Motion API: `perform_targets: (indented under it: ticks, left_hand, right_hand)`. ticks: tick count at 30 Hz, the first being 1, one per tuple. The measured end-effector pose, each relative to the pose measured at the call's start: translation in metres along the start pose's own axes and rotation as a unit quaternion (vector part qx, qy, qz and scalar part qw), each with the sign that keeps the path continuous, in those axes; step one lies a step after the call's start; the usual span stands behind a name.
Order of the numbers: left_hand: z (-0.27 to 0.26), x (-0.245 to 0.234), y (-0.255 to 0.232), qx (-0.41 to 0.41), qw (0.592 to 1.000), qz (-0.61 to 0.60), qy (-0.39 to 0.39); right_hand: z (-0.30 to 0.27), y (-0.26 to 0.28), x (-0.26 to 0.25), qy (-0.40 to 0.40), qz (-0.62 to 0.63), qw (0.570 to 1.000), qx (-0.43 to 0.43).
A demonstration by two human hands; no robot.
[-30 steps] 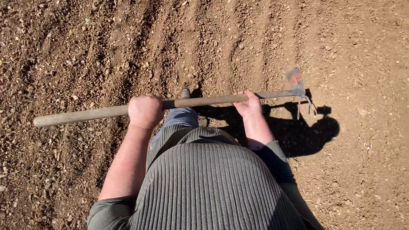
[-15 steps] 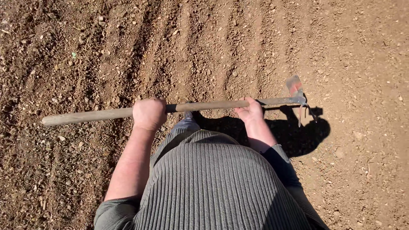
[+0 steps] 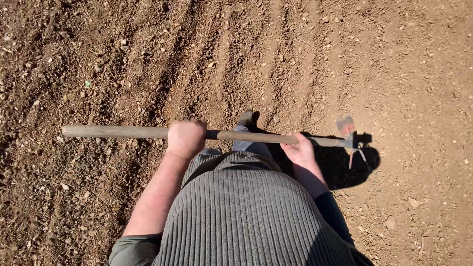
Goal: The person uses a hoe to move and break up dry, rocky soil in a garden bed. They strike the ground and drag the tool to level the area next to a patch of grass, occasionally stopping to hold the tool across their body.
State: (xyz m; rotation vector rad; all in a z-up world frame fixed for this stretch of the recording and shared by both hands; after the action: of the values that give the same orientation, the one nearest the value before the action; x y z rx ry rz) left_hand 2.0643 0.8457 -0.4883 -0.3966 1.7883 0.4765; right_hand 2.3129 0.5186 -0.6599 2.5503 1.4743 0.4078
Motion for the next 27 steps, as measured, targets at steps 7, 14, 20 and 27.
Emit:
perform_targets:
  ticks: [7,14,20,27]
  left_hand:
    - [0.132,-0.005,-0.003,0.011,1.0,-0.022,-0.006]
    - [0.268,0.01,0.002,0.029,0.999,-0.026,0.033]
    - [0.345,-0.024,0.015,0.018,0.999,-0.012,0.041]
    - [0.459,-0.015,0.047,0.027,1.0,0.002,-0.001]
  right_hand:
    - [0.097,0.041,0.089,0.003,-0.033,0.999,0.033]
    - [0.178,0.074,0.183,-0.013,0.01,0.999,0.037]
    - [0.179,0.103,0.266,0.001,0.02,1.0,0.006]
    - [0.199,0.119,0.382,0.008,0.041,0.999,-0.002]
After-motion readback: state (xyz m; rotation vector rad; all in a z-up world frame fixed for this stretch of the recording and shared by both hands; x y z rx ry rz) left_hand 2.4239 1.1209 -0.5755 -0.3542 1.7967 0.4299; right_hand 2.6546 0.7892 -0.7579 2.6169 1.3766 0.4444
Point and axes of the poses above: each hand's wrist, its own z-axis towards the middle knuckle, its own x-axis out of the palm, y = z × x, the point moved 7 cm from there along z, towards the middle knuckle, and after that the axes turned 4 degrees about -x, right-handed, at the moved point
